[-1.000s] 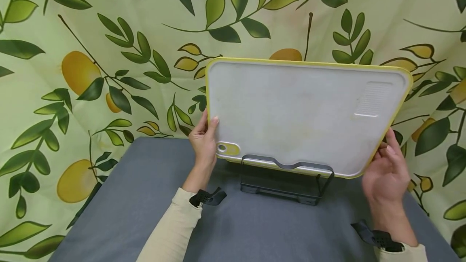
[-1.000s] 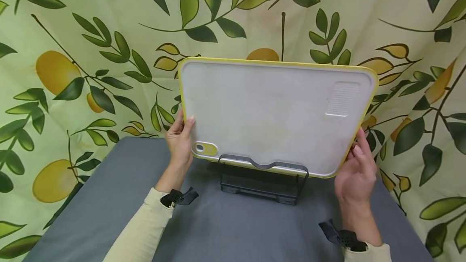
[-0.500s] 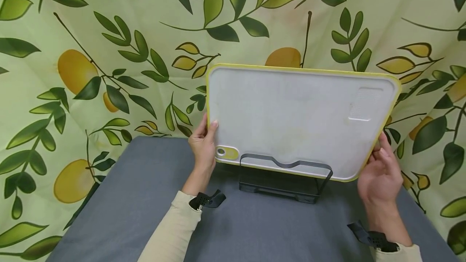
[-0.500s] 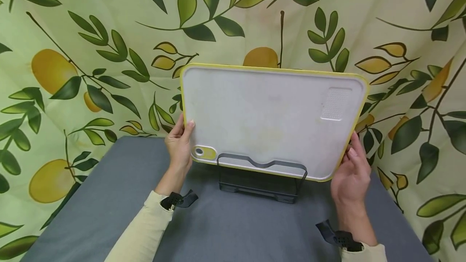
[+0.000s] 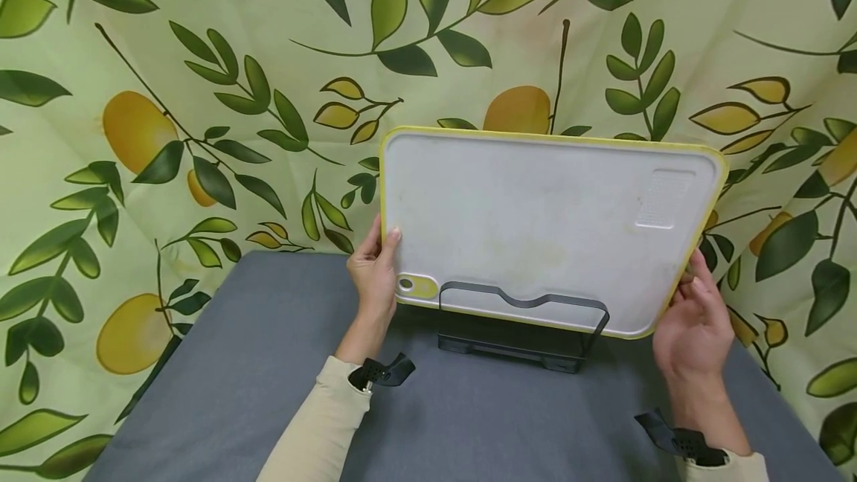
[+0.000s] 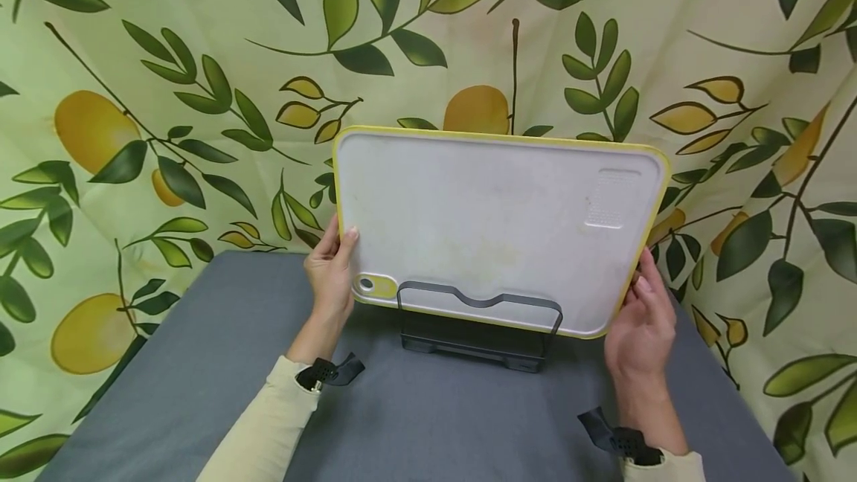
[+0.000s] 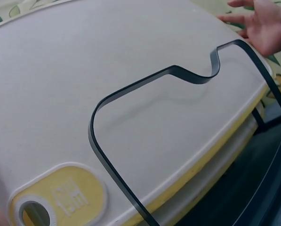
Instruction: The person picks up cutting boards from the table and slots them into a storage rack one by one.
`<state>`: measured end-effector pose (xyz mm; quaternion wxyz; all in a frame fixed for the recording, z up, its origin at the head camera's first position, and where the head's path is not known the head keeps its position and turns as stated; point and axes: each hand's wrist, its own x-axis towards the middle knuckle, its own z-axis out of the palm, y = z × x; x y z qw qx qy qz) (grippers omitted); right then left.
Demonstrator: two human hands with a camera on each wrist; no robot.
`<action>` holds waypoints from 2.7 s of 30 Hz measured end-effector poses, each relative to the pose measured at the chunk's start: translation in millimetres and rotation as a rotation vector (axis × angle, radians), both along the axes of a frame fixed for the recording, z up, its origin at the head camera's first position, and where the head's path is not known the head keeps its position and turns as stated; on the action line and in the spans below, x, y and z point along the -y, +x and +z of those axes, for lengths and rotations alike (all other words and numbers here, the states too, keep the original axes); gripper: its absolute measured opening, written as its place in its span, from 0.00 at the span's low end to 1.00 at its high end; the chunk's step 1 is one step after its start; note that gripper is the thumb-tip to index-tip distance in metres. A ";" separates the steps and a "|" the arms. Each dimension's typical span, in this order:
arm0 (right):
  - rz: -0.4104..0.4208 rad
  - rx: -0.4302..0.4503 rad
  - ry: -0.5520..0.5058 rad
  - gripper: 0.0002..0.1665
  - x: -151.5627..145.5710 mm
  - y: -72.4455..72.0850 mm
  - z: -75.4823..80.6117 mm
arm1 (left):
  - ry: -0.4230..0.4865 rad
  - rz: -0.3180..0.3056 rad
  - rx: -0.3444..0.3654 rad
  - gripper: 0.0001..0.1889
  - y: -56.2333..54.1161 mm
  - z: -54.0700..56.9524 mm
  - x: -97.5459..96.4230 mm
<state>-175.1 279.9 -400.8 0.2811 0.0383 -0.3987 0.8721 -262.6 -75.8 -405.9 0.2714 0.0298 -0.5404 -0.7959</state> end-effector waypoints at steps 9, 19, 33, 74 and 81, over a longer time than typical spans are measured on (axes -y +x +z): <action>-0.068 0.042 -0.022 0.26 3.3 -0.8 -4.0 | -0.012 0.012 -0.005 0.22 2.2 -6.7 0.4; -0.178 0.168 -0.132 0.28 -0.6 -7.7 -13.7 | -0.018 0.016 -0.013 0.22 3.0 -17.3 2.6; -0.227 0.237 -0.124 0.30 0.4 -11.2 -19.8 | -0.006 0.023 0.037 0.23 5.1 -26.5 4.3; -0.195 0.216 -0.126 0.29 10.4 -6.2 -43.1 | 0.005 0.003 0.049 0.24 22.5 -45.5 21.7; -0.180 0.237 -0.069 0.30 18.7 -12.7 -44.7 | 0.012 0.049 0.018 0.24 24.7 -46.3 31.1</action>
